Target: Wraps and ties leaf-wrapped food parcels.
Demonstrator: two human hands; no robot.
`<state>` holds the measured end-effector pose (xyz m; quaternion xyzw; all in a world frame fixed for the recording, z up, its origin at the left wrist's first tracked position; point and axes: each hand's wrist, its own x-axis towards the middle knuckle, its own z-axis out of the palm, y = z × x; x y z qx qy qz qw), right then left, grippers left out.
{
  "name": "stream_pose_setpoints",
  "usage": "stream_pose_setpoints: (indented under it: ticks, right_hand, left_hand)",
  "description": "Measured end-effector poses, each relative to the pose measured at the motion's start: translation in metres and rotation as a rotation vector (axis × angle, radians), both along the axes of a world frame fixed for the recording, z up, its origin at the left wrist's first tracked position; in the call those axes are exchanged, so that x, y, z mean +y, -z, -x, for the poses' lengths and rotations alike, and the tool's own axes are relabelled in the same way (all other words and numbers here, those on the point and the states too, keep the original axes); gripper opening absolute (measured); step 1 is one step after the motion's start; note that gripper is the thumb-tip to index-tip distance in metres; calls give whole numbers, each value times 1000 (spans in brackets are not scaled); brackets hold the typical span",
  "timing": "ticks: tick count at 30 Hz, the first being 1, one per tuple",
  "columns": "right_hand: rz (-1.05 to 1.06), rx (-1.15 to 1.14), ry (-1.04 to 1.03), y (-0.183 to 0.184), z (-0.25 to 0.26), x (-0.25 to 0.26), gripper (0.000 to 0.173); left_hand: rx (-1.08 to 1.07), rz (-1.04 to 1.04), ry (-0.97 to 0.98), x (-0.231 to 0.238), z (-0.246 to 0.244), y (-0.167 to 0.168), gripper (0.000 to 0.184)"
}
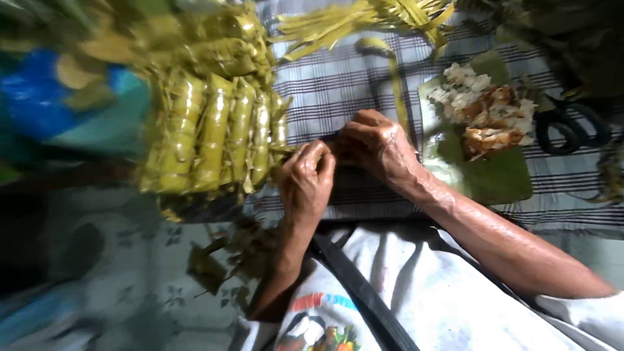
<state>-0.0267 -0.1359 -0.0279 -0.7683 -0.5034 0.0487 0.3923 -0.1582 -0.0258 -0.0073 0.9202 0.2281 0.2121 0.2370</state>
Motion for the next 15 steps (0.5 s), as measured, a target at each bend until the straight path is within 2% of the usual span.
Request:
stream_pose_setpoints:
  ticks: [4,8,12,15]
  right_hand:
    - [5,29,20,6,-6,2,16]
    - [47,96,-93,-21,-19,-1,13]
    - [-12,490,-253,-46,-21,-4,8]
    - [-59,866,-248,-50,-18,4,9]
  left_hand:
    - [-15,108,-19,-3,4,4,8]
    - [-56,334,-34,0,3,-1,10]
    - [-120,542,-72,-4,2,3,12]
    - [-151,583,-50,-6,1,3,10]
